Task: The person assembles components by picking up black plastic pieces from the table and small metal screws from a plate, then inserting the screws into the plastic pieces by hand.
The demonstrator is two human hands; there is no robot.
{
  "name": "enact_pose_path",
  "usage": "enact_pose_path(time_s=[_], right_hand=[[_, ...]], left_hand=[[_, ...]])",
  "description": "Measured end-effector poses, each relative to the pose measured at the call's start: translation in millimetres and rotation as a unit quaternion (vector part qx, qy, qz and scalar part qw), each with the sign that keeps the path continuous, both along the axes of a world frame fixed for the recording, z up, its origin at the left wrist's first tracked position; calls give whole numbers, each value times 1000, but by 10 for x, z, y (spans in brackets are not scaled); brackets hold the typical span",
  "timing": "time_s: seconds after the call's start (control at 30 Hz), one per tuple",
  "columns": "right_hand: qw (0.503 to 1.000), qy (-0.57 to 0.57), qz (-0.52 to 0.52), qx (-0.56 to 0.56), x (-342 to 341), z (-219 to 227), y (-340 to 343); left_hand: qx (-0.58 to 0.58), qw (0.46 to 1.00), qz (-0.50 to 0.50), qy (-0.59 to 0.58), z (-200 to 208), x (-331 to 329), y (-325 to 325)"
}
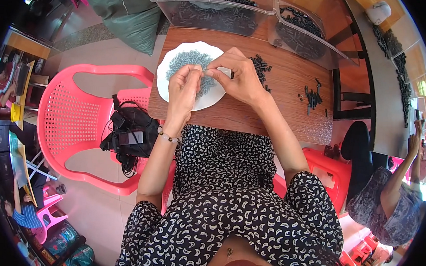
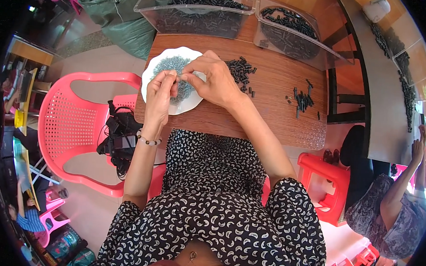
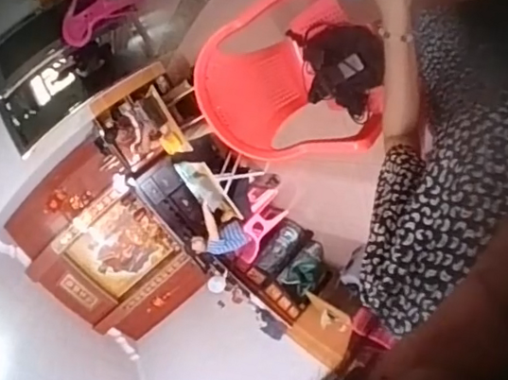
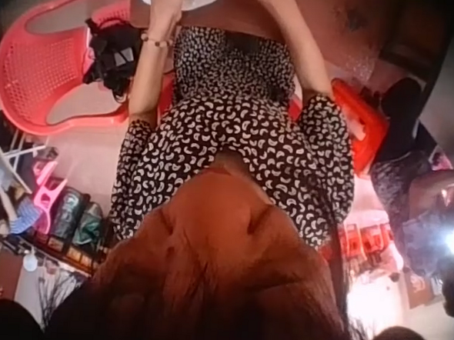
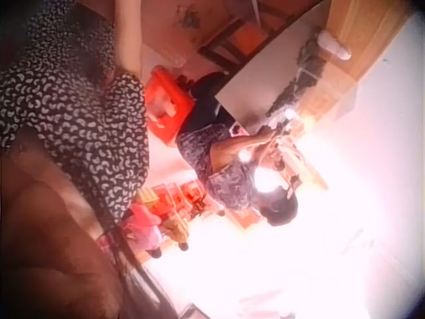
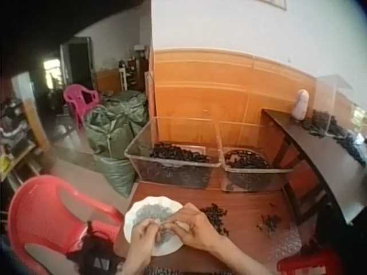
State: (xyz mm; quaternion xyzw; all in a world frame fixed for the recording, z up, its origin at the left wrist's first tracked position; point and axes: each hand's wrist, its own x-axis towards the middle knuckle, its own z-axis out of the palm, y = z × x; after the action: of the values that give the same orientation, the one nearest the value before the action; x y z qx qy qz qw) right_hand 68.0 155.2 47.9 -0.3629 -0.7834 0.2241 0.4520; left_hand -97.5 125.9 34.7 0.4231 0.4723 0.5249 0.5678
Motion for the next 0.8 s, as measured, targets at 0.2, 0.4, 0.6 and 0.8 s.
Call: enact_pose_path(time_s=[0.2, 0.4, 0.6, 0.8], right_hand=[[1000, -24, -3, -5, 53, -46, 16], [998, -63, -14, -16, 109, -37, -34], [999, -32, -43, -4, 214, 52, -194], [998, -29, -57, 11, 419, 190, -612]], left_hand=[[-53, 996, -19, 64, -38, -73, 78], [23, 968, -24, 250, -127, -146, 108], [-42, 996, -69, -37, 107, -84, -33], [-226, 890, -95, -384, 50, 145, -365]])
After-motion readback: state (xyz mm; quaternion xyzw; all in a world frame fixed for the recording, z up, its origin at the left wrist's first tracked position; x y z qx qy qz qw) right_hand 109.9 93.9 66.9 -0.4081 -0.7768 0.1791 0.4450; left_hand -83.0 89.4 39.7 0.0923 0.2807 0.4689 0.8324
